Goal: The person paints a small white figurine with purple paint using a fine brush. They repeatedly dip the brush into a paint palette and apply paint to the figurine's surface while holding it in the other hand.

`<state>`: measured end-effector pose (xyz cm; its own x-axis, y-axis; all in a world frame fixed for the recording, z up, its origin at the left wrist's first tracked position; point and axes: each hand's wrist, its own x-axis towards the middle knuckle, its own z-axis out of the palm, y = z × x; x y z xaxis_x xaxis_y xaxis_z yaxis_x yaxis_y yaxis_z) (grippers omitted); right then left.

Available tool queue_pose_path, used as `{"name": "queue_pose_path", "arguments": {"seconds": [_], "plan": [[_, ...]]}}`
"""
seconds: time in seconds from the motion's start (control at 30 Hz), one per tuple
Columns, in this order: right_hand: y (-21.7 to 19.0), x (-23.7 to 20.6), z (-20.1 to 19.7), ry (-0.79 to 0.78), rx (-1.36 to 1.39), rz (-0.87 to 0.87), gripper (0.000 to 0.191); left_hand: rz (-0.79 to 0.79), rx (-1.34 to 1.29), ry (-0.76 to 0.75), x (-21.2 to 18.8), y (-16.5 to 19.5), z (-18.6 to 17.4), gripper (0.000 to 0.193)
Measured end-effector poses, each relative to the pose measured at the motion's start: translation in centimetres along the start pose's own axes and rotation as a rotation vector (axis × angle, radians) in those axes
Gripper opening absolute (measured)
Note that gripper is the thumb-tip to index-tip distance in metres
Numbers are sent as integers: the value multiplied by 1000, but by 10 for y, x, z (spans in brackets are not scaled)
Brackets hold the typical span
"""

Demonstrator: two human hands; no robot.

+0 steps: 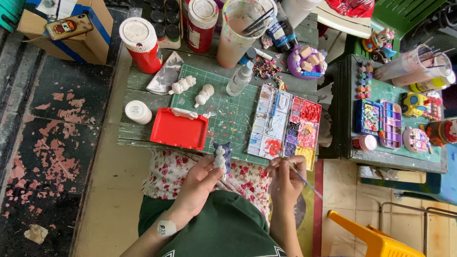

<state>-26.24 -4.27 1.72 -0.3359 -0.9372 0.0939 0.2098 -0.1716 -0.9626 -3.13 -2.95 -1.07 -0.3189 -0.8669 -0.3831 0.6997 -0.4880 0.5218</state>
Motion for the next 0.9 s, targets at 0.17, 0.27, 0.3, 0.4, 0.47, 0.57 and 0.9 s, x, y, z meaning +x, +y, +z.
{"name": "queue_pose_path", "arguments": {"seconds": [0.17, 0.27, 0.3, 0.4, 0.47, 0.57, 0.9], "plan": [[-6, -17, 13, -79, 122, -11, 18, -197, -422, -192, 0, -9, -9, 37], [-7, -21, 18, -125, 104, -16, 21, -306, -588, -318, -4, -10, -10, 49], [-7, -22, 20, -136, 99, -21, 22, -333, -640, -357, -6, -11, -10, 53], [-3, -23, 25, -182, 54, -12, 22, -322, -628, -329, -9, -9, -7, 53], [-3, -26, 26, -224, 4, 16, 21, -280, -513, -307, -11, -6, -6, 53], [-4, -28, 27, -289, -70, 6, 18, -262, -396, -212, -11, -3, -4, 55], [-20, -36, 34, -315, -267, -194, 13, -246, -311, -196, -14, -5, -2, 50]]}}
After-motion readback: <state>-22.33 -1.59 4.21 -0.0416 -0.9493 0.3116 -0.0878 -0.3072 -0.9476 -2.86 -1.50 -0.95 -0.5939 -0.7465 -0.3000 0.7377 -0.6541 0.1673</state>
